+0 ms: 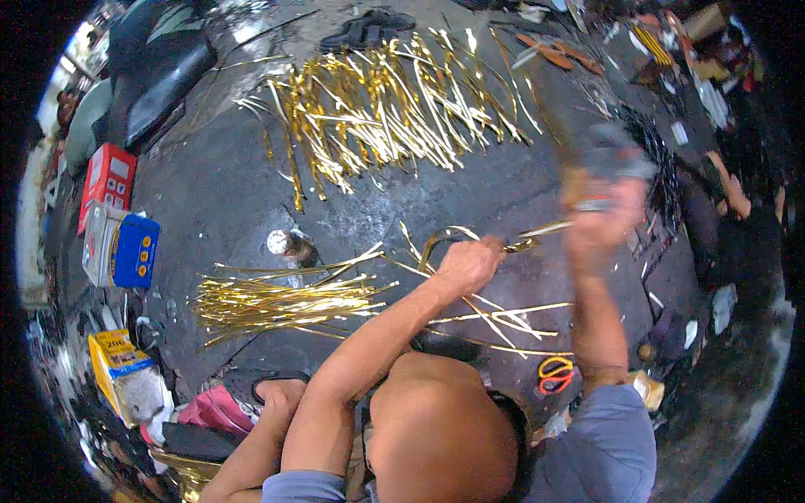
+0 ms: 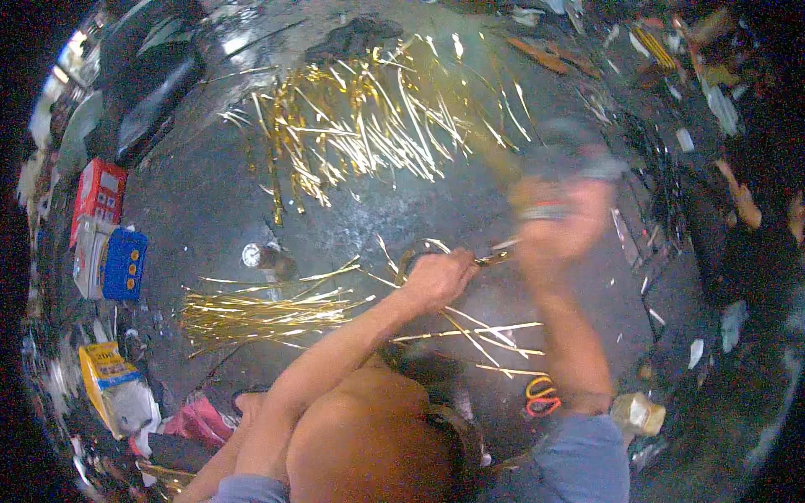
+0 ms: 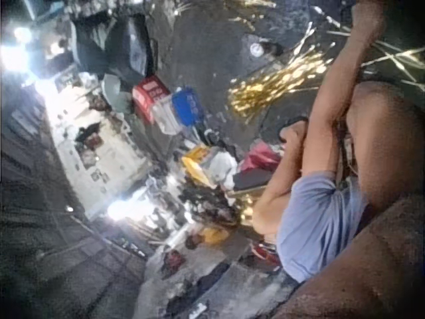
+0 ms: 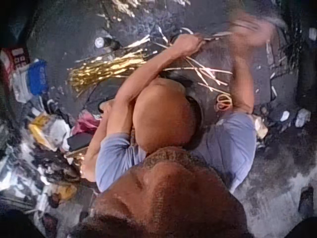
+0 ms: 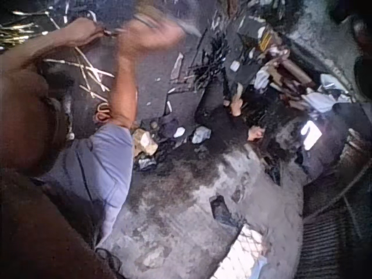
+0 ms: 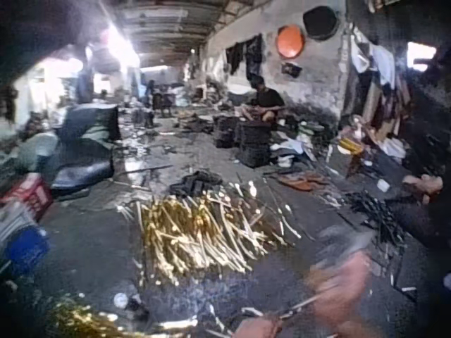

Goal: The person sits on the floor and repeatedly picks up thin gold strips, attaches a small gray component to one end, and places the finished piece aside. The process is repeated continuously with the same materials.

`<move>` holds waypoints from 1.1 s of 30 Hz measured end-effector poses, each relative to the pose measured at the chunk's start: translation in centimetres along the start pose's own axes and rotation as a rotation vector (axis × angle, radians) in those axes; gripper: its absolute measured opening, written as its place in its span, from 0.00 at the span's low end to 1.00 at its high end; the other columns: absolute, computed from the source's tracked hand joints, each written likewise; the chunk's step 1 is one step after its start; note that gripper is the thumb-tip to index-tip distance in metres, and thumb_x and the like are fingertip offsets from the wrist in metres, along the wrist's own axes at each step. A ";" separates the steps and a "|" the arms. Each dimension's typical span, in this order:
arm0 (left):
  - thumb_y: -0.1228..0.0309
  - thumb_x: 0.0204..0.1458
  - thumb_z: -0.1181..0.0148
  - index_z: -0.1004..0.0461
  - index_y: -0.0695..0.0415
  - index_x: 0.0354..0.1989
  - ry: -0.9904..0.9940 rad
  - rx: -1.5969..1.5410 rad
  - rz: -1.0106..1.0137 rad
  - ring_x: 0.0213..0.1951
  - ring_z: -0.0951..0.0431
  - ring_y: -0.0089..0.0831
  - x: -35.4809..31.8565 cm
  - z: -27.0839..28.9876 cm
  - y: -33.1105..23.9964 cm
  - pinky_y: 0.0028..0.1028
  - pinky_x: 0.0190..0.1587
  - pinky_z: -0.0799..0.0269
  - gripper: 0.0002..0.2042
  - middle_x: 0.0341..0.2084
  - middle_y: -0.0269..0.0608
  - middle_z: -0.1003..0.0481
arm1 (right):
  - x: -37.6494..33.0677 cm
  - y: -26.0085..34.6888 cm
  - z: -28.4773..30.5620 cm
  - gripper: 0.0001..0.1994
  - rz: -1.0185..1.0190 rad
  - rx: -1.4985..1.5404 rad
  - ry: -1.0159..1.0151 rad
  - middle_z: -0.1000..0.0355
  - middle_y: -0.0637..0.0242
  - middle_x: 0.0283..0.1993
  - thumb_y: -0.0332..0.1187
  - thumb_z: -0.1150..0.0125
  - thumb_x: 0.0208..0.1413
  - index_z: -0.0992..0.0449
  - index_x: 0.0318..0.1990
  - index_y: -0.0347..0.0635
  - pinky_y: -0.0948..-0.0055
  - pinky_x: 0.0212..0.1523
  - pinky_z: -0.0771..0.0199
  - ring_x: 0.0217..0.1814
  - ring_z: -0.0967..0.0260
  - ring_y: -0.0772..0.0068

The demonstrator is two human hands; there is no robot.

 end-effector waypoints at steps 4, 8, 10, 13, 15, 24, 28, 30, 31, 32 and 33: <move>0.70 0.54 0.45 0.30 0.62 0.51 0.100 0.185 -0.002 0.38 0.18 0.52 3.4 -5.8 3.2 0.46 0.40 0.20 0.17 0.44 0.53 0.24 | 11.6 6.0 8.5 0.21 0.491 -0.503 0.027 0.25 0.54 0.51 0.28 0.41 0.56 0.32 0.56 0.31 0.62 0.56 0.28 0.49 0.26 0.58; 0.73 0.49 0.37 0.43 0.59 0.68 -0.267 -0.007 -0.061 0.36 0.18 0.47 3.0 1.2 0.9 0.42 0.40 0.20 0.35 0.56 0.53 0.32 | 10.7 6.2 2.9 0.22 0.368 -0.585 0.351 0.27 0.56 0.58 0.22 0.46 0.58 0.33 0.61 0.34 0.63 0.61 0.32 0.60 0.30 0.58; 0.74 0.50 0.35 0.44 0.59 0.70 -0.366 -0.642 -0.246 0.32 0.19 0.34 1.8 4.8 -1.2 0.35 0.37 0.20 0.37 0.55 0.50 0.31 | 6.5 2.2 0.6 0.25 0.211 -0.752 0.616 0.27 0.54 0.57 0.23 0.45 0.57 0.35 0.64 0.37 0.65 0.56 0.30 0.54 0.27 0.62; 0.74 0.53 0.35 0.34 0.61 0.62 -0.261 -1.319 -0.111 0.29 0.22 0.21 -1.0 7.8 -1.5 0.27 0.33 0.23 0.27 0.42 0.43 0.23 | -2.4 -3.2 -0.7 0.28 -0.158 -0.597 0.723 0.27 0.50 0.56 0.21 0.48 0.55 0.37 0.65 0.34 0.66 0.53 0.29 0.51 0.26 0.65; 0.74 0.53 0.34 0.27 0.61 0.56 -0.289 -1.434 0.025 0.29 0.24 0.18 -3.6 6.7 0.6 0.24 0.31 0.24 0.21 0.34 0.38 0.21 | -8.5 -6.8 -0.3 0.27 -0.305 -0.480 0.766 0.27 0.52 0.55 0.21 0.49 0.55 0.37 0.65 0.34 0.68 0.52 0.28 0.51 0.26 0.67; 0.76 0.54 0.33 0.21 0.67 0.36 -0.727 -1.562 0.114 0.28 0.19 0.27 -14.7 2.9 6.0 0.25 0.33 0.21 0.07 0.30 0.41 0.23 | -23.0 -9.1 -6.8 0.19 -0.936 0.009 1.213 0.26 0.62 0.52 0.33 0.43 0.63 0.29 0.59 0.36 0.72 0.52 0.30 0.53 0.30 0.73; 0.75 0.54 0.35 0.23 0.66 0.38 -0.965 -1.403 0.399 0.24 0.20 0.24 -16.1 4.2 7.3 0.24 0.25 0.25 0.08 0.23 0.41 0.21 | -22.4 -8.2 -9.3 0.23 -0.877 0.307 1.159 0.25 0.67 0.49 0.40 0.37 0.60 0.28 0.59 0.37 0.70 0.52 0.29 0.52 0.29 0.74; 0.76 0.52 0.36 0.24 0.66 0.38 -1.041 -1.305 0.550 0.21 0.21 0.22 -18.0 5.8 7.5 0.24 0.22 0.28 0.08 0.21 0.42 0.20 | -22.2 -4.7 -12.2 0.25 -0.788 0.192 1.220 0.25 0.67 0.47 0.36 0.31 0.54 0.28 0.58 0.37 0.71 0.51 0.27 0.50 0.28 0.76; 0.76 0.52 0.37 0.24 0.65 0.39 -1.095 -1.299 0.553 0.21 0.21 0.22 -18.5 6.0 7.7 0.24 0.22 0.28 0.08 0.21 0.41 0.21 | -22.5 -4.3 -12.7 0.25 -0.783 0.189 1.220 0.25 0.67 0.47 0.32 0.31 0.53 0.28 0.58 0.37 0.72 0.51 0.27 0.50 0.28 0.76; 0.77 0.52 0.37 0.24 0.65 0.39 -1.148 -1.294 0.554 0.21 0.22 0.22 -18.9 6.2 7.9 0.24 0.23 0.29 0.08 0.20 0.41 0.21 | -22.7 -4.1 -13.2 0.25 -0.776 0.186 1.219 0.25 0.66 0.46 0.29 0.31 0.52 0.28 0.58 0.37 0.72 0.50 0.27 0.49 0.28 0.76; 0.77 0.52 0.37 0.25 0.65 0.39 -1.206 -1.287 0.554 0.20 0.22 0.21 -19.4 6.6 8.1 0.24 0.23 0.30 0.08 0.20 0.40 0.21 | -22.9 -3.5 -13.9 0.25 -0.767 0.184 1.221 0.25 0.66 0.46 0.25 0.31 0.50 0.28 0.58 0.36 0.72 0.50 0.27 0.49 0.28 0.77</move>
Point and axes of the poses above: each hand's wrist, its own x-axis towards the middle knuckle, its own z-axis out of the back of the hand, y = z × x, the point moved 7 cm from there along x, towards the middle knuckle
